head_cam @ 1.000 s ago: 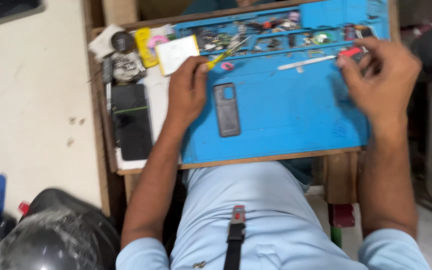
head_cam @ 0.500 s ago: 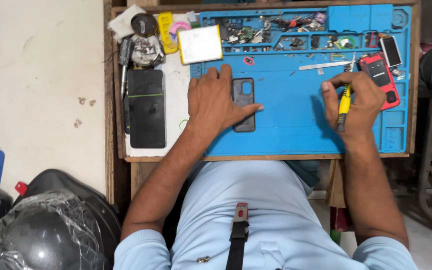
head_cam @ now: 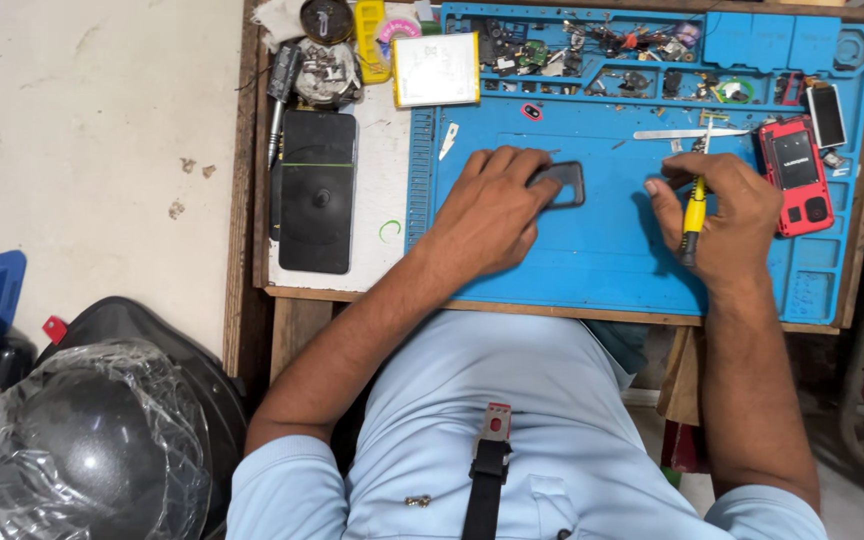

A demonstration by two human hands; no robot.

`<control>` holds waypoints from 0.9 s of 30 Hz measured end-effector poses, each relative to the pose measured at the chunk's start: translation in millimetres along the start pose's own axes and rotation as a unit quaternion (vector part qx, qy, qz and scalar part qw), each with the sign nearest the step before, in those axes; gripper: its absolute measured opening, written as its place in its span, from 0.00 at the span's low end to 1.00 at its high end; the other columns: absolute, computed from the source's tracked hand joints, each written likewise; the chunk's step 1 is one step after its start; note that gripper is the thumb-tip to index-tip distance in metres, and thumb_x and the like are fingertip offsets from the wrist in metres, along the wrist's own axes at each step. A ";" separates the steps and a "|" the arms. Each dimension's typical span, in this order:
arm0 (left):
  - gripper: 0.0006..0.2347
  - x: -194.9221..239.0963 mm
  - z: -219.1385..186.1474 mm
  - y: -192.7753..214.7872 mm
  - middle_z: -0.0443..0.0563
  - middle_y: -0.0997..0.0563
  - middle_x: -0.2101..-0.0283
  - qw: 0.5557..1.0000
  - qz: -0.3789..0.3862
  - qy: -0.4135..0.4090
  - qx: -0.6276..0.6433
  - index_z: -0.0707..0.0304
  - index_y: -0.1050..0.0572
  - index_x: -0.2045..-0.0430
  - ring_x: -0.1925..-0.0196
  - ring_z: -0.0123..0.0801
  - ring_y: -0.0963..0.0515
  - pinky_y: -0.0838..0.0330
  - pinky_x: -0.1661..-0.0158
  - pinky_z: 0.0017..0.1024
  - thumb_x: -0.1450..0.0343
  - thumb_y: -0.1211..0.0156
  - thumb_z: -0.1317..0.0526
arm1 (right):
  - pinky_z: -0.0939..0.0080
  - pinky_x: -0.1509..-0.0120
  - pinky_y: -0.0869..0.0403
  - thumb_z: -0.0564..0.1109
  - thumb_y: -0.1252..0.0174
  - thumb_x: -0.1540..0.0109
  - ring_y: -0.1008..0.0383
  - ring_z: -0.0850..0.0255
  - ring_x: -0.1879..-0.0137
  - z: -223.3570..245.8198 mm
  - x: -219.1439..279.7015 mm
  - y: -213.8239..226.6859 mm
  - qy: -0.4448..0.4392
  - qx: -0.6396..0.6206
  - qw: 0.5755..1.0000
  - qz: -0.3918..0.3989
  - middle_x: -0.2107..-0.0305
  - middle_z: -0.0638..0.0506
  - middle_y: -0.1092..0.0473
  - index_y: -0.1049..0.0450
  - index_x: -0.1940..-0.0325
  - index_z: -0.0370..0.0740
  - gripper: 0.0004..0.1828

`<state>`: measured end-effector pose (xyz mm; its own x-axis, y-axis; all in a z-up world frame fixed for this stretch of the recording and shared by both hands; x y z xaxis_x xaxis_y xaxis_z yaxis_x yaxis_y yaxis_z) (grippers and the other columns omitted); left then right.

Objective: The person assembles a smartphone by placing a battery into the chassis and fitting a patterned back cover. They then use a screwdriver to tighten screws on a red feature phone.

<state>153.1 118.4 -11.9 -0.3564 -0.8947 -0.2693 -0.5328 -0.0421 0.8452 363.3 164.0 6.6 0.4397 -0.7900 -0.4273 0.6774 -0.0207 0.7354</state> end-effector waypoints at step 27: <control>0.17 5.5 55.5 34.7 0.56 0.20 0.44 0.975 -0.213 0.060 -0.010 0.68 0.27 0.43 0.40 0.42 0.21 0.29 0.41 0.38 0.28 0.44 0.76 | 0.54 0.50 0.26 0.37 0.30 0.36 0.22 0.50 0.54 27.5 -28.0 -20.3 0.051 0.095 0.992 0.066 0.63 0.46 0.23 0.22 0.55 0.39 0.07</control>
<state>90.1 136.7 -9.7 -0.0139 -0.8398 -0.5427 -0.5968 -0.4285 0.6784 321.0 169.7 18.1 0.5807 -0.7277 -0.3651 0.4918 -0.0439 0.8696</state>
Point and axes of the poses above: each hand's wrist, its own x-axis away from the middle knuckle, its own y-axis out of the back of the hand, z = x × y, the point moved 9 cm from there along -x, towards the middle knuckle
